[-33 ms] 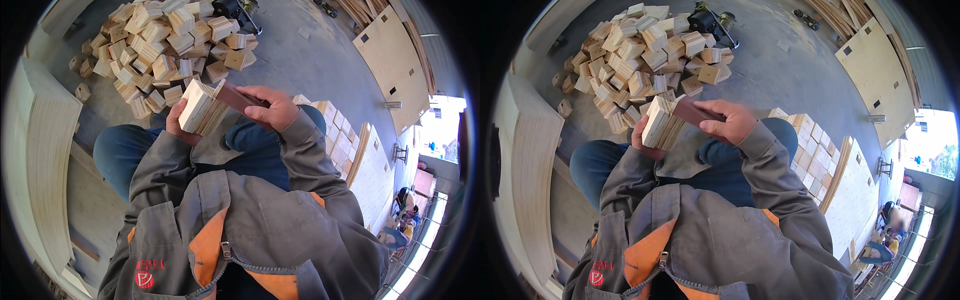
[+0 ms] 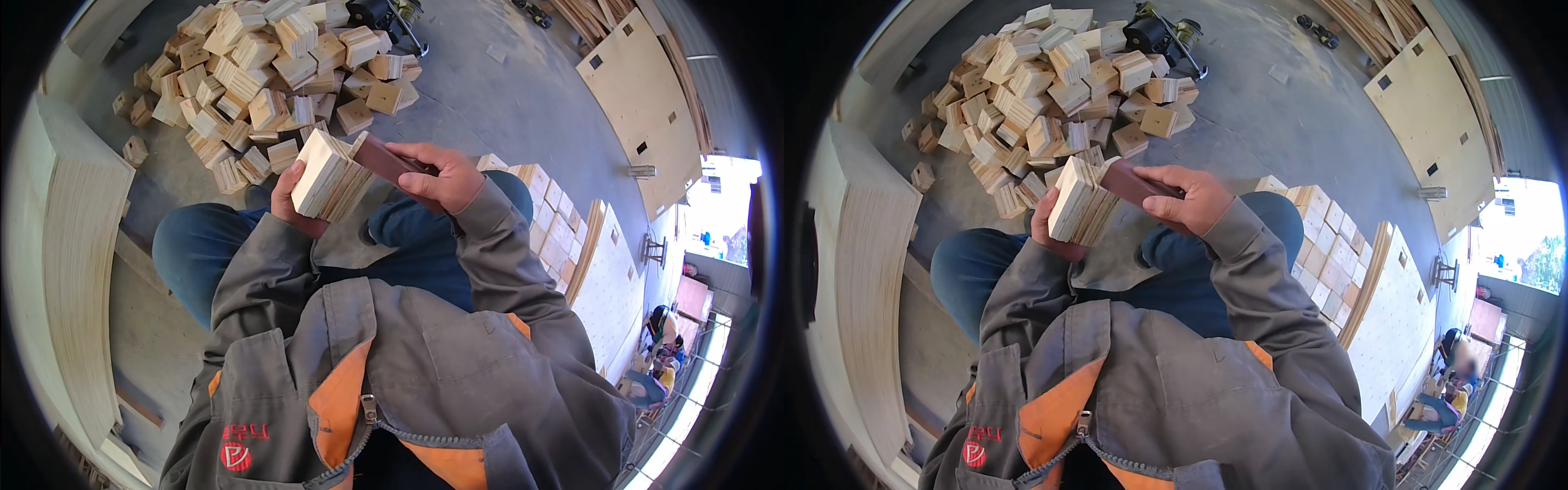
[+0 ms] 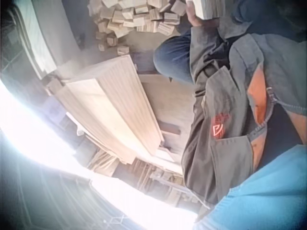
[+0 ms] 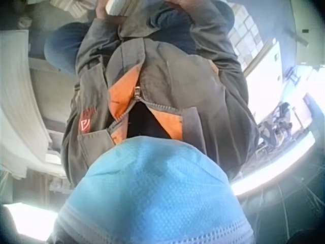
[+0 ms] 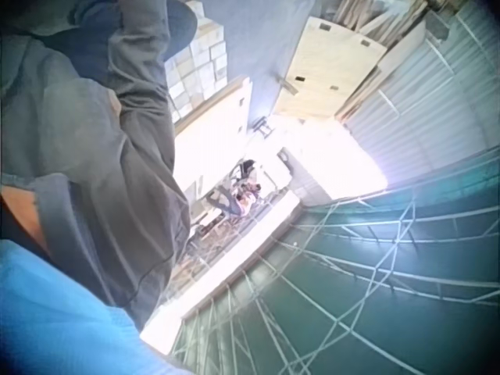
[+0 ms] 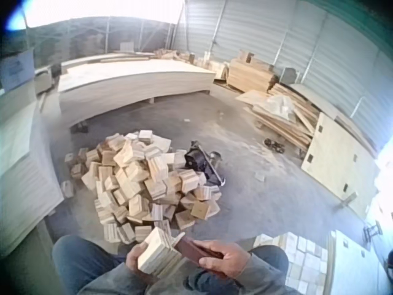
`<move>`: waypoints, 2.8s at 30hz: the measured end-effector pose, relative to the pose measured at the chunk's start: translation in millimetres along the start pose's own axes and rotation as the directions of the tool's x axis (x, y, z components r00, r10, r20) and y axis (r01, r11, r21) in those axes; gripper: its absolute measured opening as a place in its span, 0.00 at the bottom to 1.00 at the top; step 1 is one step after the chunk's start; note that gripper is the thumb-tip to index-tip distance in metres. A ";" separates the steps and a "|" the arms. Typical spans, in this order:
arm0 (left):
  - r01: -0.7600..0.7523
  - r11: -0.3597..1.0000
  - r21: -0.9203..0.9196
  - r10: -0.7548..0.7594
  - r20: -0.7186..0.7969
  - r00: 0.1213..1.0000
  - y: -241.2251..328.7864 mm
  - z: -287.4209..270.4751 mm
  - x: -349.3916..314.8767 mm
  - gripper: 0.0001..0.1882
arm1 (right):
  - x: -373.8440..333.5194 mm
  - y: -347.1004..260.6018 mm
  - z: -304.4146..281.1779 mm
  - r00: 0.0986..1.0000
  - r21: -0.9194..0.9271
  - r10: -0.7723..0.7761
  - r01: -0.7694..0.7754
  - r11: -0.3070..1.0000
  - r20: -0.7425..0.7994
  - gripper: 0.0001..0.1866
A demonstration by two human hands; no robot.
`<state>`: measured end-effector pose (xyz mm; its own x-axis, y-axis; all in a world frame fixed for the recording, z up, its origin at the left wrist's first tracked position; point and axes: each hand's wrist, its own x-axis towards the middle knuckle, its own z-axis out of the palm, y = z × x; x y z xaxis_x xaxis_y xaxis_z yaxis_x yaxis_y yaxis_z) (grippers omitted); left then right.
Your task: The person sits on the floor and sands small wooden blocks one at a time using a sanding block. They rotate each block to sand multiple faces, then place the finished pieces into a growing stack on the floor.
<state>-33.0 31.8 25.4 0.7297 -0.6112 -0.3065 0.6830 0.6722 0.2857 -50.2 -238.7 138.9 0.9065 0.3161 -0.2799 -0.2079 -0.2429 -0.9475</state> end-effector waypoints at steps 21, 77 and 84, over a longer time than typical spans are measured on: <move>-0.050 0.998 0.031 0.050 -0.004 0.999 2.6 -4.6 -6.3 0.39 | 3.7 6.5 -0.9 0.995 -0.003 -0.073 0.073 0.997 -0.068 0.28; -0.064 0.997 -0.044 0.047 -0.316 0.948 -16.5 -8.1 8.2 0.32 | 54.0 46.2 75.7 0.828 -0.645 -0.494 0.228 0.730 -0.265 0.30; -0.051 0.998 -0.033 0.039 -0.301 0.953 -16.9 -20.4 16.4 0.32 | -3.3 35.0 99.8 0.829 -0.704 -0.527 0.262 0.660 -0.185 0.30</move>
<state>-33.2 18.9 -3.0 0.7121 -0.4303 -0.5547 0.6435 0.7159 0.2708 -97.2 -156.7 91.3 0.9295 0.2205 0.2958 0.3593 -0.7231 -0.5900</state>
